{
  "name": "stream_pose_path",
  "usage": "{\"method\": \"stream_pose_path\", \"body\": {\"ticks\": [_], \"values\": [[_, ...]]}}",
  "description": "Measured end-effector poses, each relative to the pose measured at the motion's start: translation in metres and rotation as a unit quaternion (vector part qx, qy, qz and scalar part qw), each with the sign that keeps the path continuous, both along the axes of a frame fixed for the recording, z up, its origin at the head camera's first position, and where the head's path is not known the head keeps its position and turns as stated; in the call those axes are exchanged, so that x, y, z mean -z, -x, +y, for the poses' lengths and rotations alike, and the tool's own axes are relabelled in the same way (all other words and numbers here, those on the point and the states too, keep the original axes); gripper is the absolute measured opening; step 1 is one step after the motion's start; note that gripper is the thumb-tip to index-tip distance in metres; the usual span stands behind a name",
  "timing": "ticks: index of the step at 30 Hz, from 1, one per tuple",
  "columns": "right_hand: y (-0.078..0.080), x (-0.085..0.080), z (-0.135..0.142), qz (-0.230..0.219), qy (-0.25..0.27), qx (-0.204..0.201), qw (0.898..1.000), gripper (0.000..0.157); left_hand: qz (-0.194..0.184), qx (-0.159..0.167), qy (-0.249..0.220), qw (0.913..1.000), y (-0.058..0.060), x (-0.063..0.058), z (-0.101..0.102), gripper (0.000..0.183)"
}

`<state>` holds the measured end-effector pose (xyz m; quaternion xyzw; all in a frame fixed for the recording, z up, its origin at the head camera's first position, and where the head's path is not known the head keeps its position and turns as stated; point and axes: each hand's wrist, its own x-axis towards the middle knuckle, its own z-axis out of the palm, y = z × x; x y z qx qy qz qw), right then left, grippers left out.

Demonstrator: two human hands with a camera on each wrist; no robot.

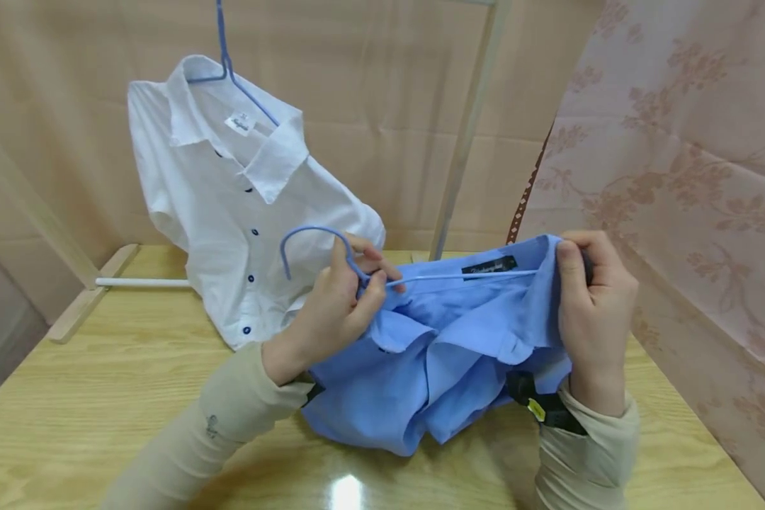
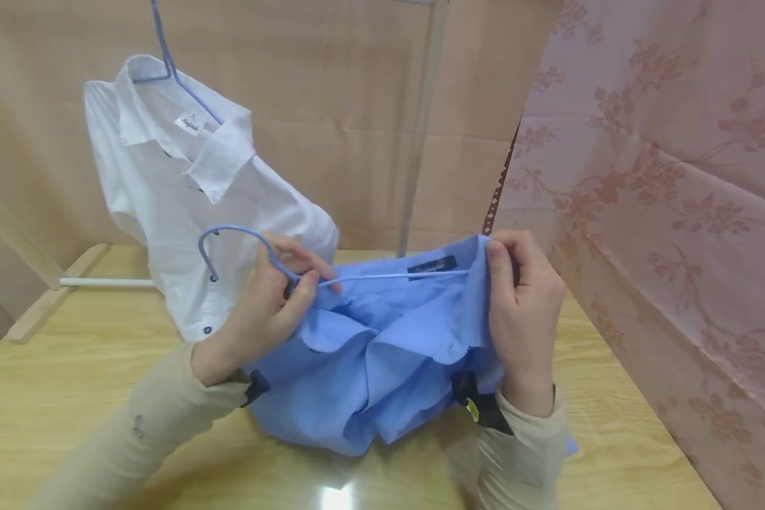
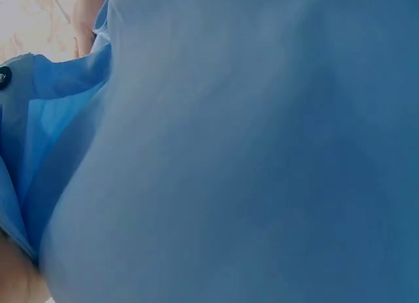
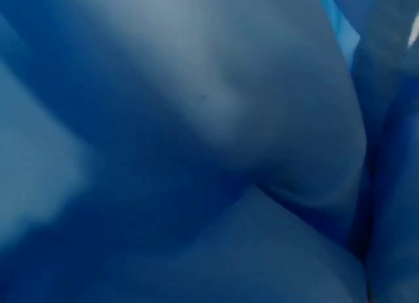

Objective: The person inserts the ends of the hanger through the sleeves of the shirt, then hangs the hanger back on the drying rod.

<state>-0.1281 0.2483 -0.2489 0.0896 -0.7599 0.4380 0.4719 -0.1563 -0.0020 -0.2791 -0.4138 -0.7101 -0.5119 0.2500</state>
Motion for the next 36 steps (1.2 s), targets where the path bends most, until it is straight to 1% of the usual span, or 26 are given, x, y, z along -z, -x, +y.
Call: {"method": "stream_pose_path", "body": {"ticks": [1, 2, 4, 5, 7, 10, 11, 13, 14, 15, 17, 19, 22, 24, 27, 30, 33, 35, 36], "values": [[-0.001, 0.001, -0.001, -0.009, -0.044, 0.028, 0.999, 0.022, 0.005, -0.005, 0.004, 1.0000, 0.000, 0.000, 0.001, 0.016], [-0.001, 0.001, -0.003, -0.013, -0.081, 0.043, 0.996, 0.021, 0.012, -0.010, 0.011, 0.9998, 0.000, -0.001, 0.002, 0.015], [-0.002, 0.002, -0.010, -0.020, -0.148, 0.051, 0.988, 0.018, 0.025, -0.016, 0.024, 0.9993, 0.001, -0.001, 0.005, 0.013], [-0.002, 0.004, -0.015, -0.021, -0.175, 0.046, 0.983, 0.015, 0.034, -0.021, 0.030, 0.9988, 0.001, -0.001, 0.007, 0.013], [0.000, 0.007, -0.027, -0.021, -0.233, 0.025, 0.972, 0.011, 0.051, -0.032, 0.045, 0.9972, 0.001, -0.001, 0.011, 0.012], [0.002, 0.013, -0.042, -0.026, -0.309, -0.019, 0.951, 0.009, 0.067, -0.044, 0.054, 0.9953, 0.001, -0.001, 0.017, 0.011], [0.003, 0.014, -0.044, -0.029, -0.326, -0.037, 0.944, 0.007, 0.067, -0.049, 0.057, 0.9950, 0.002, -0.001, 0.018, 0.012], [0.002, 0.015, -0.044, -0.047, -0.349, -0.075, 0.933, 0.011, 0.061, -0.043, 0.061, 0.9954, 0.003, 0.001, 0.018, 0.013], [0.001, 0.015, -0.043, -0.057, -0.352, -0.092, 0.930, 0.014, 0.054, -0.039, 0.063, 0.9958, 0.003, 0.002, 0.017, 0.014], [0.001, 0.015, -0.042, -0.066, -0.350, -0.104, 0.929, 0.016, 0.047, -0.034, 0.062, 0.9964, 0.003, 0.002, 0.017, 0.016], [0.001, 0.014, -0.039, -0.072, -0.341, -0.109, 0.931, 0.020, 0.031, -0.016, 0.054, 0.9979, 0.004, 0.003, 0.015, 0.023], [0.002, 0.013, -0.038, -0.059, -0.325, -0.091, 0.939, 0.020, 0.020, -0.013, 0.046, 0.9987, 0.005, 0.003, 0.012, 0.032], [0.002, 0.011, -0.034, -0.033, -0.294, -0.041, 0.954, 0.017, 0.023, -0.028, 0.046, 0.9983, 0.006, 0.003, 0.005, 0.036], [0.002, 0.010, -0.030, -0.025, -0.262, -0.011, 0.965, 0.017, 0.040, -0.051, 0.061, 0.9961, 0.007, 0.002, -0.001, 0.035], [0.000, 0.006, -0.022, -0.025, -0.208, 0.020, 0.978, 0.017, 0.063, -0.070, 0.072, 0.9929, 0.008, 0.000, -0.010, 0.034], [-0.001, 0.003, -0.016, -0.019, -0.147, 0.046, 0.988, 0.018, 0.070, -0.086, 0.060, 0.9920, 0.008, -0.003, -0.017, 0.033], [-0.001, 0.003, -0.012, -0.006, -0.096, 0.054, 0.994, 0.019, 0.057, -0.096, 0.053, 0.9924, 0.007, -0.006, -0.024, 0.029], [0.000, 0.002, -0.011, 0.005, -0.066, 0.042, 0.997, 0.020, 0.032, -0.094, 0.072, 0.9924, 0.006, -0.007, -0.030, 0.026], [0.000, 0.002, -0.010, 0.011, -0.048, 0.032, 0.998, 0.021, 0.015, -0.088, 0.086, 0.9922, 0.007, -0.007, -0.034, 0.026]]}}
